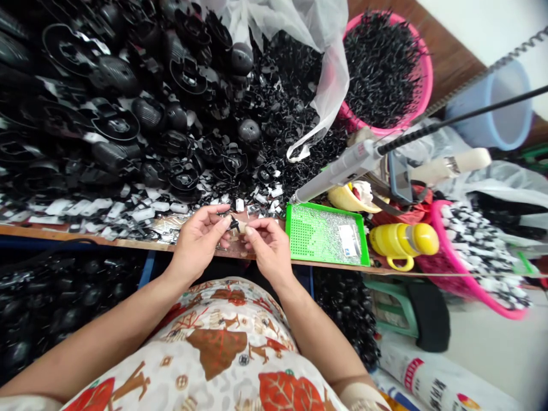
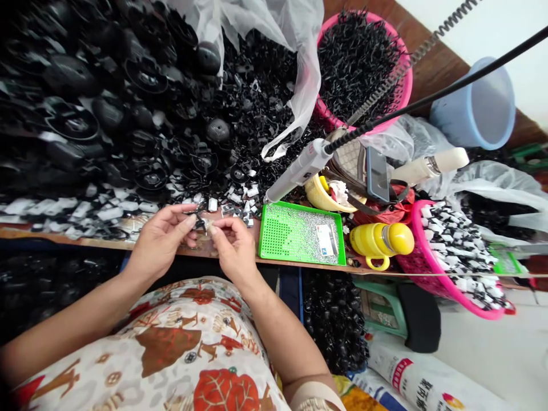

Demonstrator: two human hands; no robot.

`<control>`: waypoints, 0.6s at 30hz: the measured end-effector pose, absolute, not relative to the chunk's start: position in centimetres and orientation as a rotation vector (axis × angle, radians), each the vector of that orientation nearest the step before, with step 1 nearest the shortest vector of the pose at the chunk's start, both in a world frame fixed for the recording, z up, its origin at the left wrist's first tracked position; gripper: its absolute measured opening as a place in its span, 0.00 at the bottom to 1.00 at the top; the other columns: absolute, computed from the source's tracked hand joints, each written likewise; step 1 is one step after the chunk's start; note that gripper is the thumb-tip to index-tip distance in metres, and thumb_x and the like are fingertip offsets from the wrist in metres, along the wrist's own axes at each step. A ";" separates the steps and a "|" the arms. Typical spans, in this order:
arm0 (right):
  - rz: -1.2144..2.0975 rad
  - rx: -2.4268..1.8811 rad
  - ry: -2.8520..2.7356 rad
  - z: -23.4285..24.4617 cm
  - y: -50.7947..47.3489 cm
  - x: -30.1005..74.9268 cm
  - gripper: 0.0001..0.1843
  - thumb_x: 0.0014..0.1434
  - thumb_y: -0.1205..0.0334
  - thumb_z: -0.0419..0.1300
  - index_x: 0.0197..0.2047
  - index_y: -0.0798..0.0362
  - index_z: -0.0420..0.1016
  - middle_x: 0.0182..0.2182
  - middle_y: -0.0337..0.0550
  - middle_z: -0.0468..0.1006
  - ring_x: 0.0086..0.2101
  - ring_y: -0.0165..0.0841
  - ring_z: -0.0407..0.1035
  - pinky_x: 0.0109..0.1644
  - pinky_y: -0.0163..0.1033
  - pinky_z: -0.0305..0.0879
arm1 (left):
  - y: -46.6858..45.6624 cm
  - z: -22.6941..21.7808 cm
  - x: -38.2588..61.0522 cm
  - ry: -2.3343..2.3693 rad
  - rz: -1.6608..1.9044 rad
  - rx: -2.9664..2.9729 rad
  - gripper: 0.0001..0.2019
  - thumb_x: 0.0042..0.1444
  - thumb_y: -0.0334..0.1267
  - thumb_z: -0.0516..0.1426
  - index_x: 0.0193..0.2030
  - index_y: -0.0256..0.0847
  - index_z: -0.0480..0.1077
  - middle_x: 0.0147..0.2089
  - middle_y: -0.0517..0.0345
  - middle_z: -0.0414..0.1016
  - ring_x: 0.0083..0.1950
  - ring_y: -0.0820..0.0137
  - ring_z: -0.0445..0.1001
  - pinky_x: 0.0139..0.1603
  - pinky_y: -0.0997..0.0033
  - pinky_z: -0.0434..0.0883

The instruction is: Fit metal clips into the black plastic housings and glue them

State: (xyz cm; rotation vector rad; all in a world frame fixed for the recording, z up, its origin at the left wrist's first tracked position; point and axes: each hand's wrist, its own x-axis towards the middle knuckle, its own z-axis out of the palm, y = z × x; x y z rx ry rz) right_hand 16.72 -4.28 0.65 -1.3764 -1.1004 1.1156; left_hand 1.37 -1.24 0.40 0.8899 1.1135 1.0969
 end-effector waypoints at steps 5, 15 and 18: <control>1.168 -1.290 -1.027 0.8 -4.3 16.2 0.09 0.63 0.54 0.64 0.40 0.49 0.71 0.31 0.35 0.75 0.29 0.28 0.74 0.37 0.35 0.76 | -1.9 0.8 1.7 1.001 0.916 0.953 0.20 0.59 0.46 0.65 0.55 0.39 0.76 0.40 0.56 0.81 0.32 0.74 0.78 0.33 0.75 0.79; 0.884 -1.374 -1.357 0.8 -4.7 17.3 0.03 0.62 0.60 0.65 0.38 0.48 0.80 0.38 0.42 0.76 0.39 0.32 0.74 0.41 0.37 0.74 | -1.3 0.7 0.8 0.938 0.753 0.915 0.17 0.49 0.36 0.68 0.46 0.37 0.78 0.44 0.51 0.84 0.38 0.68 0.82 0.38 0.69 0.82; 0.803 -1.437 -1.355 1.5 -4.6 17.5 0.02 0.61 0.60 0.67 0.37 0.47 0.81 0.35 0.40 0.76 0.36 0.32 0.73 0.40 0.37 0.74 | -1.3 0.5 0.6 0.987 0.769 0.927 0.17 0.48 0.36 0.68 0.47 0.37 0.77 0.42 0.52 0.83 0.34 0.69 0.81 0.37 0.68 0.81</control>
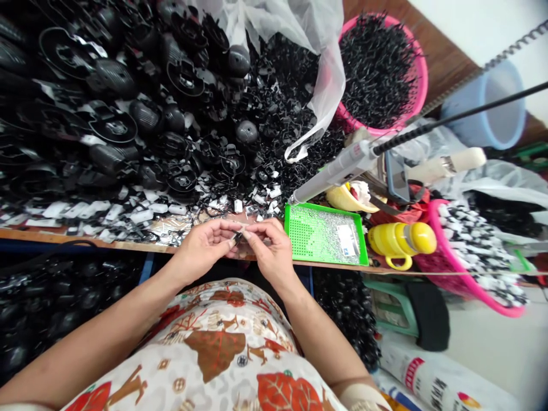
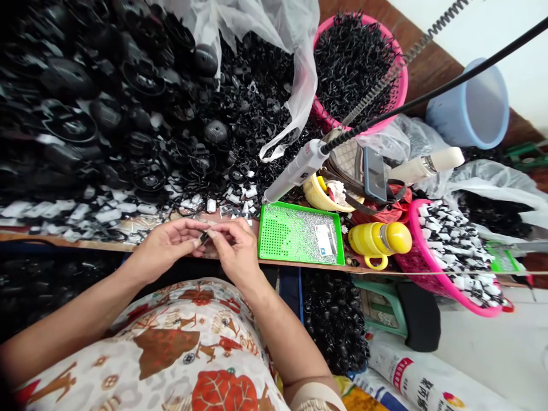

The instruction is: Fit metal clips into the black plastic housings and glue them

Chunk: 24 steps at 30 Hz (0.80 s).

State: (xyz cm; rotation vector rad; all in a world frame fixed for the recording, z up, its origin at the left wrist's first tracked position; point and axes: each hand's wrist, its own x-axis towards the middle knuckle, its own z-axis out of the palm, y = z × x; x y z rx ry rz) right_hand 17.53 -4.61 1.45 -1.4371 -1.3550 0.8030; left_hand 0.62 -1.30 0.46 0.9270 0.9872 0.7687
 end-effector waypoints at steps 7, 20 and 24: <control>0.779 -1.349 -1.480 2.1 -4.5 17.0 0.03 0.66 0.61 0.62 0.40 0.48 0.78 0.41 0.43 0.81 0.44 0.36 0.75 0.52 0.45 0.72 | -1.5 0.1 1.0 0.998 0.868 1.030 0.14 0.51 0.38 0.66 0.44 0.38 0.75 0.44 0.52 0.83 0.43 0.65 0.82 0.45 0.64 0.82; 0.764 -1.558 -1.524 2.3 -4.8 17.4 0.06 0.67 0.60 0.57 0.36 0.50 0.71 0.36 0.41 0.74 0.37 0.33 0.68 0.44 0.40 0.67 | -2.9 0.0 0.7 1.240 0.972 1.651 0.12 0.61 0.40 0.61 0.50 0.42 0.77 0.46 0.52 0.80 0.41 0.66 0.81 0.45 0.64 0.82; 0.888 -1.478 -1.308 1.9 -5.1 16.7 0.07 0.66 0.59 0.59 0.36 0.50 0.73 0.35 0.39 0.74 0.33 0.30 0.69 0.39 0.36 0.69 | -3.0 0.2 0.8 1.208 0.935 1.499 0.12 0.60 0.42 0.63 0.49 0.42 0.77 0.44 0.53 0.82 0.40 0.66 0.82 0.44 0.66 0.82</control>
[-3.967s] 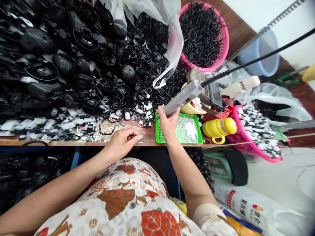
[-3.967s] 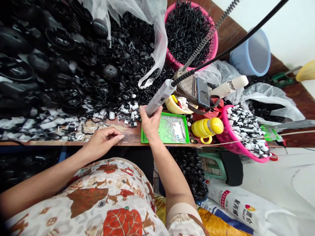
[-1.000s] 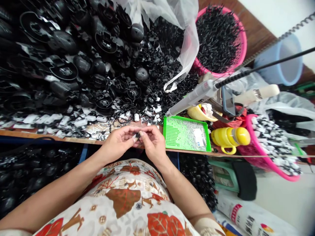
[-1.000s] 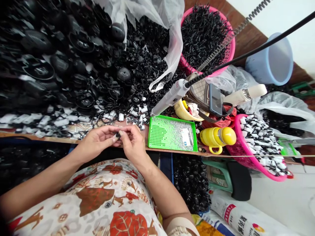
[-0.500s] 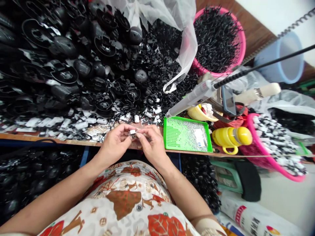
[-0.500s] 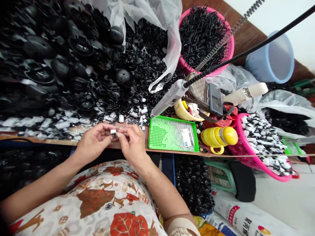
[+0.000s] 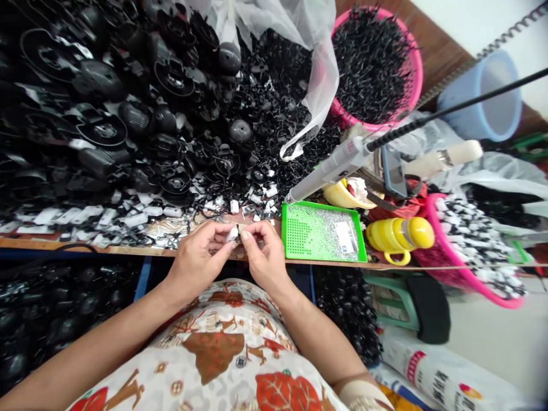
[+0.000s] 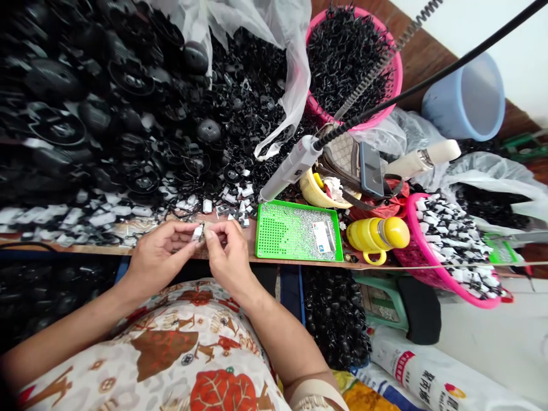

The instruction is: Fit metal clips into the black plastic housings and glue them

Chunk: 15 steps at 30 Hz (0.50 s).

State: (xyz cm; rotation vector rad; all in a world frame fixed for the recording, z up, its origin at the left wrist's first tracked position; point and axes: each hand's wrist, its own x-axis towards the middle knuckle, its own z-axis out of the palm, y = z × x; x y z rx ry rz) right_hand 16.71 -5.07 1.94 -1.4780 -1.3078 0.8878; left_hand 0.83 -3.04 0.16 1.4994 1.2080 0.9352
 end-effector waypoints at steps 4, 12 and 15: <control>0.911 -1.362 -1.356 2.1 -5.2 17.2 0.03 0.61 0.61 0.66 0.39 0.48 0.80 0.38 0.40 0.77 0.41 0.32 0.73 0.48 0.39 0.72 | -2.7 0.4 0.5 1.062 0.856 1.351 0.12 0.60 0.41 0.63 0.49 0.42 0.77 0.45 0.52 0.83 0.42 0.66 0.83 0.46 0.66 0.81; 0.925 -1.252 -1.731 2.5 -4.2 19.4 0.05 0.65 0.61 0.65 0.42 0.46 0.84 0.35 0.40 0.80 0.36 0.32 0.75 0.43 0.40 0.73 | -2.9 -0.1 0.0 0.956 0.757 1.182 0.10 0.60 0.34 0.61 0.48 0.42 0.76 0.43 0.55 0.82 0.41 0.69 0.81 0.45 0.68 0.80; 0.783 -1.242 -1.796 2.1 -4.0 18.7 0.08 0.68 0.63 0.60 0.45 0.47 0.81 0.37 0.43 0.81 0.39 0.33 0.76 0.46 0.42 0.74 | -2.7 0.2 0.1 0.996 0.791 1.130 0.12 0.57 0.35 0.63 0.48 0.41 0.76 0.41 0.56 0.82 0.40 0.69 0.81 0.45 0.68 0.80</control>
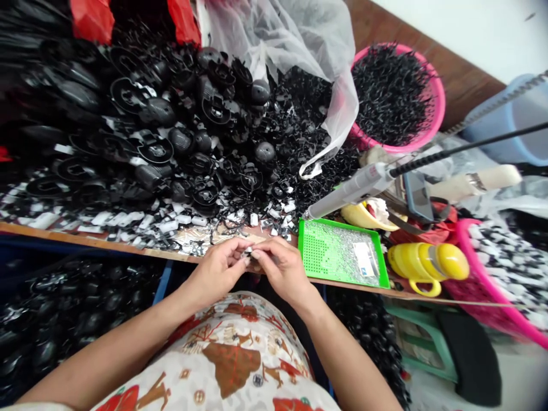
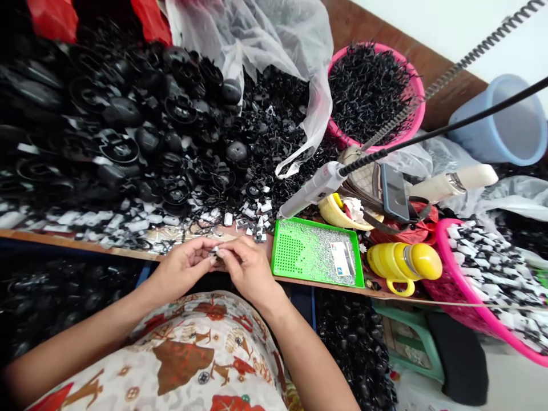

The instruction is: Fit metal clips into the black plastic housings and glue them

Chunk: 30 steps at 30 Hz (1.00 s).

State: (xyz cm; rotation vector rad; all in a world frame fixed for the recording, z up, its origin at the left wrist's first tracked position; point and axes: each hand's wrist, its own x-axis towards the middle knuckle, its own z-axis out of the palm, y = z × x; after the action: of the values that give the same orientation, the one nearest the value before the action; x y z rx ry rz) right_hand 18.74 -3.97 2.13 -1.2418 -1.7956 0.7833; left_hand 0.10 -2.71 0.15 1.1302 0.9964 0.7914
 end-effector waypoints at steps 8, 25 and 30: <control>0.459 -1.272 -2.188 2.5 -2.3 17.2 0.15 0.67 0.59 0.60 0.55 0.53 0.73 0.47 0.54 0.78 0.47 0.42 0.73 0.51 0.51 0.74 | -1.3 2.4 -0.3 1.020 0.818 0.654 0.17 0.48 0.41 0.69 0.42 0.35 0.76 0.35 0.56 0.80 0.33 0.70 0.78 0.37 0.69 0.80; 1.547 -1.219 -0.599 4.8 0.8 20.1 0.20 0.51 0.52 0.74 0.35 0.51 0.69 0.27 0.34 0.78 0.32 0.30 0.80 0.34 0.31 0.76 | -1.7 0.2 -0.8 1.121 1.043 1.533 0.27 0.62 0.37 0.62 0.68 0.46 0.63 0.68 0.41 0.68 0.61 0.55 0.76 0.59 0.48 0.77; 1.919 -1.029 -0.495 3.8 -2.7 19.5 0.21 0.52 0.47 0.73 0.39 0.54 0.75 0.30 0.38 0.82 0.24 0.26 0.77 0.24 0.27 0.72 | -1.6 -0.6 -0.6 0.761 1.177 2.311 0.32 0.62 0.23 0.58 0.69 0.55 0.66 0.71 0.50 0.67 0.73 0.56 0.64 0.74 0.46 0.63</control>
State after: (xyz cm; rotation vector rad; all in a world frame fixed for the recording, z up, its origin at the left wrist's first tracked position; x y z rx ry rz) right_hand 19.49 -2.73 3.81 -1.0291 -0.4948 1.9188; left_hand -0.59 -1.61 -0.63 2.3113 0.7615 1.1773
